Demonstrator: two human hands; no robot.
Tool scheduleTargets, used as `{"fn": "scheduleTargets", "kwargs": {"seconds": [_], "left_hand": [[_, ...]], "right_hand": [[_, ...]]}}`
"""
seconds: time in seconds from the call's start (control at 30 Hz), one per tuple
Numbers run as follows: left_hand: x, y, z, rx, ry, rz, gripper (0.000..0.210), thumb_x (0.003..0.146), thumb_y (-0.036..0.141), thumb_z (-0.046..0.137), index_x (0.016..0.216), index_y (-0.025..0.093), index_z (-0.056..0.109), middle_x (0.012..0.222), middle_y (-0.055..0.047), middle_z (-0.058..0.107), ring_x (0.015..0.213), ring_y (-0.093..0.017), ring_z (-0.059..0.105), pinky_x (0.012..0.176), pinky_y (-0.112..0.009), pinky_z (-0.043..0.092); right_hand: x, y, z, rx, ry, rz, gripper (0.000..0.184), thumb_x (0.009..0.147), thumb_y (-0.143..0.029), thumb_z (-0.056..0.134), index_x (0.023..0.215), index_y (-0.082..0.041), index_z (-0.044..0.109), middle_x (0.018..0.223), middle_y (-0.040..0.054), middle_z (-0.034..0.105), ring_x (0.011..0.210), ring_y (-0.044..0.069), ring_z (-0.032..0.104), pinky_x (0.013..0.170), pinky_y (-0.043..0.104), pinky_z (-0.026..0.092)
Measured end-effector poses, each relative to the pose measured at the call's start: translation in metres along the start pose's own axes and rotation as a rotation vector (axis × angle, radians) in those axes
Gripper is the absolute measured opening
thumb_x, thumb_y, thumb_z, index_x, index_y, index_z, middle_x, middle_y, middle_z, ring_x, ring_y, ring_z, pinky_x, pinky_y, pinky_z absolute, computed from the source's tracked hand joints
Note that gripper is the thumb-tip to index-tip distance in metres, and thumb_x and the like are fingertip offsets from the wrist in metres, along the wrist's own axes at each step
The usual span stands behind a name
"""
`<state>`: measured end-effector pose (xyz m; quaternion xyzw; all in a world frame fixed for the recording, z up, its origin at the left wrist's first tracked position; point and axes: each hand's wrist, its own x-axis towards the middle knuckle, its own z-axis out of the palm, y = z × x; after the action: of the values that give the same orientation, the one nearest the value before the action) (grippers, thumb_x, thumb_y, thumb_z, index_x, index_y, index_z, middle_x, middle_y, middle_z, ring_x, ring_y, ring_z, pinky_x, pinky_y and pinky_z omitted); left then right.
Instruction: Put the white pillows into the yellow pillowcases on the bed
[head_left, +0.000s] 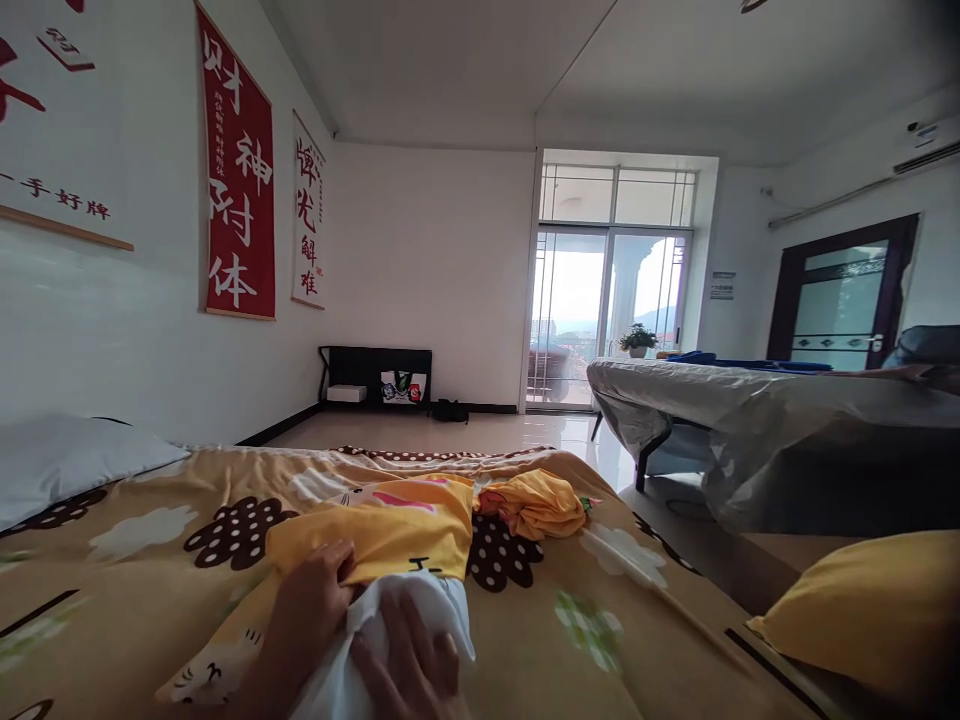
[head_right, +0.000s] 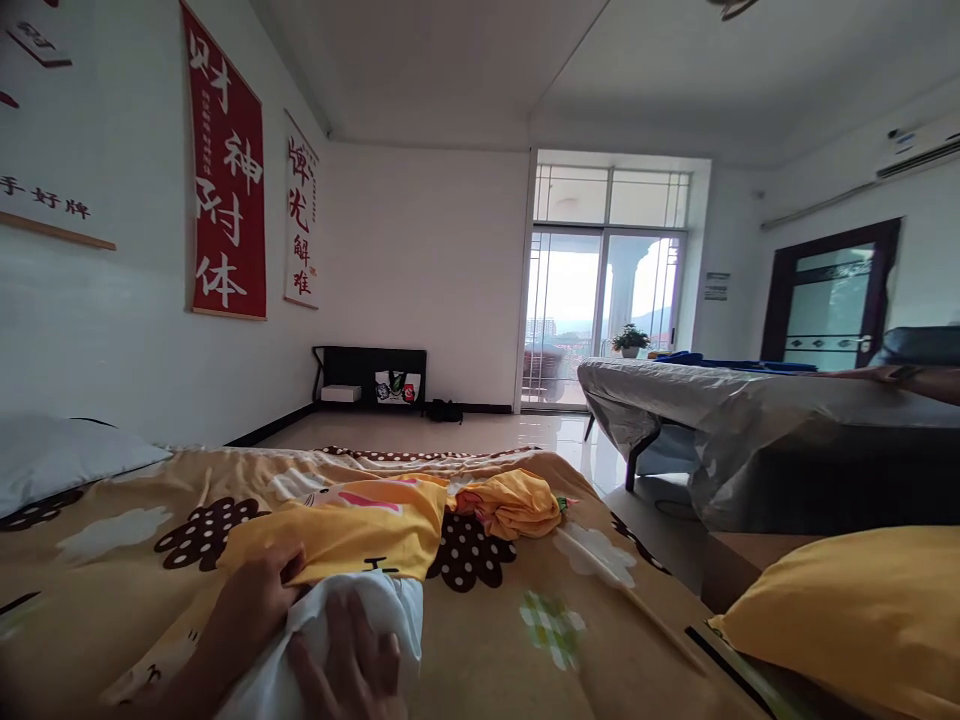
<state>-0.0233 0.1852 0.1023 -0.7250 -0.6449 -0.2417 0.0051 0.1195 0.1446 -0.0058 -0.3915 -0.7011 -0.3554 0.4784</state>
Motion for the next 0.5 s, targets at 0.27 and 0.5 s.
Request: {"fn": "scheduleTargets", "kwargs": {"seconds": [0.27,0.5], "left_hand": [[-0.031,0.026,-0.027,0.075,-0.072,0.117,0.023,0.075,0.003,0.043,0.076,0.019,0.060,0.083,-0.004,0.064,0.087,-0.020,0.058,0.075,-0.030,0.036],[-0.034,0.000,-0.011,0.012,0.366,0.295,0.016,0.079,0.013,0.048,0.071,0.021,0.059,0.075,-0.004,0.062,0.077,-0.021,0.057,0.075,-0.033,0.040]], "right_hand": [[-0.018,-0.008,0.030,0.001,-0.015,-0.097,0.034,0.094,-0.032,0.049,0.126,-0.023,0.056,0.119,0.0059,0.067,0.118,0.020,0.056,0.086,0.032,0.043],[0.069,-0.014,0.042,0.151,-0.236,0.029,0.028,0.091,-0.039,0.047,0.111,-0.025,0.061,0.102,0.0055,0.070,0.092,0.024,0.063,0.076,0.038,0.048]]}}
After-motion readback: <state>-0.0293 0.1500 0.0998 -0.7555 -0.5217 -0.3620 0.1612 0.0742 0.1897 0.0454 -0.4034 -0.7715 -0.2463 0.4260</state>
